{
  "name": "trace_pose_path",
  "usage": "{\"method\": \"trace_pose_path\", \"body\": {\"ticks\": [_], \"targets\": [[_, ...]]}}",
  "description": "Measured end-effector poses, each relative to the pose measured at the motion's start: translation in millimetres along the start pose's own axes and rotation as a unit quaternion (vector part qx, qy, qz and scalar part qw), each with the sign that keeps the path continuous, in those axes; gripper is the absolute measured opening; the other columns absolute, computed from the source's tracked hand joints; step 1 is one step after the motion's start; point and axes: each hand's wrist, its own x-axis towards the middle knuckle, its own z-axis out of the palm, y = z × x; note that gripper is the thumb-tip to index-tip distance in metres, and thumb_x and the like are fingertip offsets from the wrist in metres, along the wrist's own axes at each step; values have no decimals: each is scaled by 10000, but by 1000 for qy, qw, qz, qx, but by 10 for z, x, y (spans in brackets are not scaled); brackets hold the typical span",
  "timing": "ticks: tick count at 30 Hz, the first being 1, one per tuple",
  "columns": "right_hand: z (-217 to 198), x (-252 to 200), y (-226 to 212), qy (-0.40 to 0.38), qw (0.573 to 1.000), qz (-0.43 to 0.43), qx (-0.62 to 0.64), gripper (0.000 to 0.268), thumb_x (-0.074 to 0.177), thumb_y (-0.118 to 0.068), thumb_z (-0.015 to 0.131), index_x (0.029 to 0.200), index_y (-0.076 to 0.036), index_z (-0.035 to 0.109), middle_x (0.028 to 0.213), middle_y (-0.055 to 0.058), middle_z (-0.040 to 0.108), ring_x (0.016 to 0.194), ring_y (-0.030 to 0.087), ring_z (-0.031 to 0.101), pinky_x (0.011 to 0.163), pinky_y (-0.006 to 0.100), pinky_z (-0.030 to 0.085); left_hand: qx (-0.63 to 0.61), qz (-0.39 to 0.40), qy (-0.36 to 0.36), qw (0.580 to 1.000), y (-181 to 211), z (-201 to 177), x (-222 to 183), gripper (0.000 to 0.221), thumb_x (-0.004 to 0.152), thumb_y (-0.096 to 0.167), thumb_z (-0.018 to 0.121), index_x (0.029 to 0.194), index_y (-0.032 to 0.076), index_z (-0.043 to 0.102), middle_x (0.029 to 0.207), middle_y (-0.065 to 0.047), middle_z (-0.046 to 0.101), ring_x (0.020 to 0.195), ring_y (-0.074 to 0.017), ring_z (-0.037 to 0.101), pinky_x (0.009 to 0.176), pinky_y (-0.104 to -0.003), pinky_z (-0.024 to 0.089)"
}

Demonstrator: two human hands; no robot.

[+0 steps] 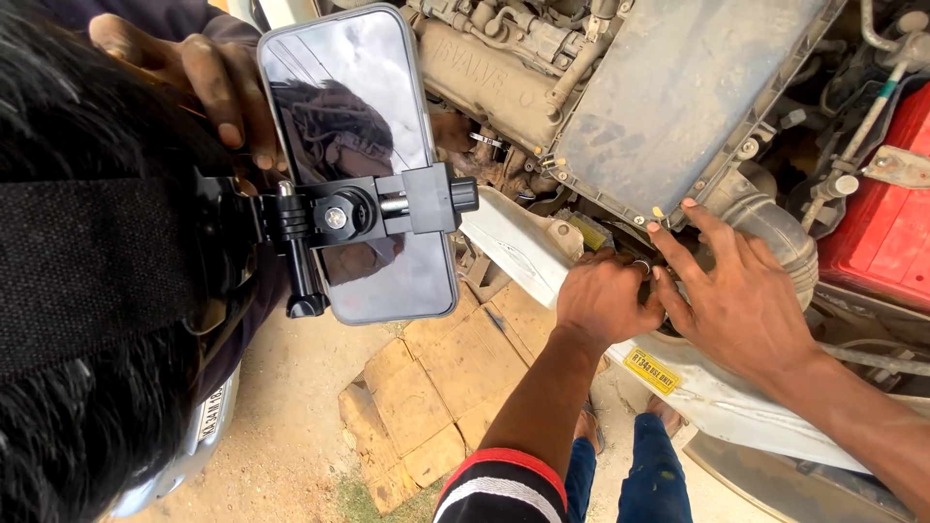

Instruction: Two individuals are working together to inspect or repair components within a car's engine bay.

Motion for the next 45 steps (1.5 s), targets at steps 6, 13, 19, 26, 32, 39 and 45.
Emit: {"method": "trace_pose_path", "body": {"ticks": [6, 13, 19, 26, 32, 39, 45], "targets": [[9, 1, -23, -11, 1000, -1, -17, 496, 890, -297, 683, 1357, -131, 661, 1406, 215, 543, 1009, 362, 674, 930, 461, 549, -11, 5, 15, 1000, -21, 13, -37, 225, 827, 273, 641, 775, 68, 718, 824, -140, 737, 864, -339, 710, 850, -448, 581], [-38, 23, -99, -21, 997, 19, -77, 512, 873, -342, 694, 1361, -187, 674, 1397, 173, 562, 936, 339, 678, 827, 391, 574, -8, 9, 29, 1000, -39, 56, -66, 233, 812, 285, 642, 761, 69, 713, 834, -143, 736, 861, -338, 712, 839, -446, 585], [-12, 5, -21, -11, 998, 2, -58, 543, 878, -336, 673, 1383, -137, 659, 1377, 190, 557, 926, 304, 687, 884, 418, 574, -6, -4, 11, 1000, -21, 56, -56, 232, 806, 293, 644, 752, 79, 715, 823, -129, 737, 859, -325, 718, 828, -447, 585], [-44, -16, -7, 8, 999, -3, -52, 524, 872, -331, 671, 1363, -150, 671, 1373, 168, 567, 941, 306, 687, 892, 411, 561, 3, -6, 8, 1000, 5, 54, -49, 231, 789, 293, 661, 756, 71, 715, 826, -137, 737, 855, -339, 719, 825, -462, 584], [-32, -28, 10, -5, 998, -8, -65, 511, 885, -348, 666, 1356, -152, 686, 1367, 166, 575, 922, 294, 687, 879, 382, 560, 8, -5, 8, 1000, 1, 80, -43, 221, 824, 271, 654, 786, 64, 720, 825, -148, 737, 856, -350, 716, 842, -470, 580], [-31, -46, 32, -14, 997, -6, -72, 526, 883, -360, 670, 1377, -179, 678, 1374, 161, 571, 922, 292, 690, 894, 376, 560, 21, 0, 1, 1000, 4, 103, -26, 215, 815, 262, 651, 797, 61, 723, 803, -148, 737, 856, -348, 711, 841, -469, 576], [-12, -53, 48, -30, 997, -4, -67, 559, 868, -357, 683, 1399, -185, 656, 1386, 161, 551, 928, 294, 689, 899, 385, 562, 29, -5, -2, 1000, 9, 107, -15, 225, 815, 268, 642, 823, 60, 729, 790, -156, 730, 849, -350, 707, 839, -471, 574]]}}
